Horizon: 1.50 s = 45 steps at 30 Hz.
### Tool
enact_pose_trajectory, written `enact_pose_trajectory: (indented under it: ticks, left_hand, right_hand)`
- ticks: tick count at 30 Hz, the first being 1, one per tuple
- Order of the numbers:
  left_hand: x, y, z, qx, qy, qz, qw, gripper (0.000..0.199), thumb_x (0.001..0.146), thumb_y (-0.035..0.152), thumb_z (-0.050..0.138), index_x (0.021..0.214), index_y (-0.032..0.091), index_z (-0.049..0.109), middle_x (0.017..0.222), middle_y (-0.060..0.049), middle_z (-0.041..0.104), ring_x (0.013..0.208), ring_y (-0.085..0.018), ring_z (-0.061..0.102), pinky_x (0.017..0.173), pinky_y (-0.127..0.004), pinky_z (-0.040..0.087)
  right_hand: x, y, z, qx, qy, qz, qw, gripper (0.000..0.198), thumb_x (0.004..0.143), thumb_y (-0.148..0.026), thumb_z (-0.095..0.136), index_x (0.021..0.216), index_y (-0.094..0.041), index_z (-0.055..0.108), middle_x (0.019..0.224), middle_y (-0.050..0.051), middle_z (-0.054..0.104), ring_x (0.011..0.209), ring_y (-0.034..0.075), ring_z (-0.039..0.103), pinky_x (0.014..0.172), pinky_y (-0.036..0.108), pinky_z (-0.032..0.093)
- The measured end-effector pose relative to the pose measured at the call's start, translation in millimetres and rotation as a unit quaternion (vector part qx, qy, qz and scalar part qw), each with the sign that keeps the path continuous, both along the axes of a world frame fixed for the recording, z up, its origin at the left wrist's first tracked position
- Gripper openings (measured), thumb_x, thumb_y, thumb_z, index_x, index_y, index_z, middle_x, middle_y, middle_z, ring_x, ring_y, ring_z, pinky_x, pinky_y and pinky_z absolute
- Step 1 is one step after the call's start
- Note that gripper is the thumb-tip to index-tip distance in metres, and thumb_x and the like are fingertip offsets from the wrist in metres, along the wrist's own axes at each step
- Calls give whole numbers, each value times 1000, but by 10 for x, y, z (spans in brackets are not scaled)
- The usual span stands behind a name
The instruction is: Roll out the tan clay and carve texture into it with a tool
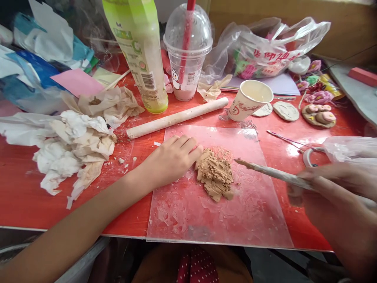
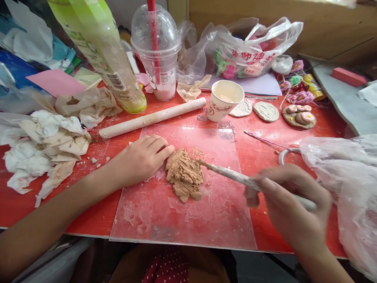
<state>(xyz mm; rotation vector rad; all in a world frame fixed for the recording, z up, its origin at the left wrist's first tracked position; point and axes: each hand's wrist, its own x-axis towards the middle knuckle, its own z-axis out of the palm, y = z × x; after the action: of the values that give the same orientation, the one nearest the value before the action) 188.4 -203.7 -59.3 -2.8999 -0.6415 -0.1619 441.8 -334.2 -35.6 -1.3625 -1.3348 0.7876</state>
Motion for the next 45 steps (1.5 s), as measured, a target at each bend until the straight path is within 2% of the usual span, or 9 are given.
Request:
enact_pose_trajectory:
  ticks: [3, 7, 12, 15, 19, 24, 33, 38, 45]
  left_hand:
    - [-3, 2, -3, 4, 3, -2, 1000, 27, 90, 17, 34, 113, 11, 47, 97, -10, 50, 92, -23, 47, 77, -34, 41]
    - [-2, 2, 1, 9, 3, 0, 1000, 26, 90, 18, 34, 111, 12, 48, 96, -9, 50, 91, -23, 48, 76, -34, 41]
    - [-2, 4, 0, 6, -1, -1, 1000, 26, 90, 18, 35, 111, 12, 48, 97, -10, 51, 92, -22, 48, 77, -34, 40]
    - [-6, 6, -4, 2, -4, -2, 1000, 26, 90, 18, 35, 111, 12, 48, 97, -10, 51, 93, -23, 48, 77, -34, 40]
    - [-7, 6, -2, 1, -2, -1, 1000, 25, 90, 18, 33, 109, 12, 49, 95, -9, 51, 91, -23, 48, 76, -34, 41]
    - [-4, 2, -1, 6, -2, -2, 1000, 25, 90, 18, 33, 108, 12, 49, 94, -9, 51, 91, -22, 48, 76, -33, 40]
    - [-1, 6, -1, 6, 2, -3, 1000, 26, 90, 18, 33, 109, 12, 49, 94, -10, 51, 90, -23, 48, 75, -34, 41]
    - [-3, 4, -1, 4, 6, 0, 1000, 26, 90, 17, 33, 111, 12, 48, 95, -9, 50, 91, -23, 48, 76, -34, 41]
    - [-2, 6, 0, -3, 9, 2, 1000, 27, 91, 19, 31, 110, 12, 48, 96, -9, 50, 92, -23, 47, 78, -35, 40]
  right_hand:
    - [-123, 83, -95, -140, 157, 38, 977, 13, 83, -22, 52, 82, -18, 64, 58, 3, 62, 43, 12, 57, 35, 21, 43]
    - [-146, 58, -175, -257, 107, 11, 960, 21, 83, -30, 53, 92, -18, 67, 49, -3, 53, 34, 7, 47, 30, 16, 36]
    - [-74, -69, -184, -130, -197, 39, 971, 22, 81, -29, 56, 99, -27, 68, 73, -1, 71, 56, 13, 64, 46, 19, 50]
    - [-38, -121, -218, -51, -271, 100, 956, 32, 83, -21, 53, 112, -33, 61, 98, -3, 69, 75, 16, 68, 56, 20, 55]
    - [-10, -162, -243, -13, -335, 136, 932, 41, 84, -17, 50, 122, -33, 52, 97, -2, 69, 75, 17, 68, 56, 20, 55]
    - [38, -240, -203, 4, -379, 153, 912, 42, 86, -21, 47, 126, -30, 48, 72, -2, 70, 61, 19, 68, 39, 22, 51]
    - [153, -366, -71, 16, -394, 83, 915, 40, 85, -22, 45, 124, -31, 51, 102, 2, 67, 84, 22, 66, 64, 29, 56]
    - [-29, -280, -159, 29, -414, 186, 891, 52, 87, -11, 35, 137, -25, 32, 66, 1, 53, 48, 10, 51, 41, 18, 41]
    - [-22, -375, -279, 37, -460, 212, 861, 52, 84, -8, 37, 133, -25, 40, 64, 0, 52, 45, 10, 47, 41, 21, 35]
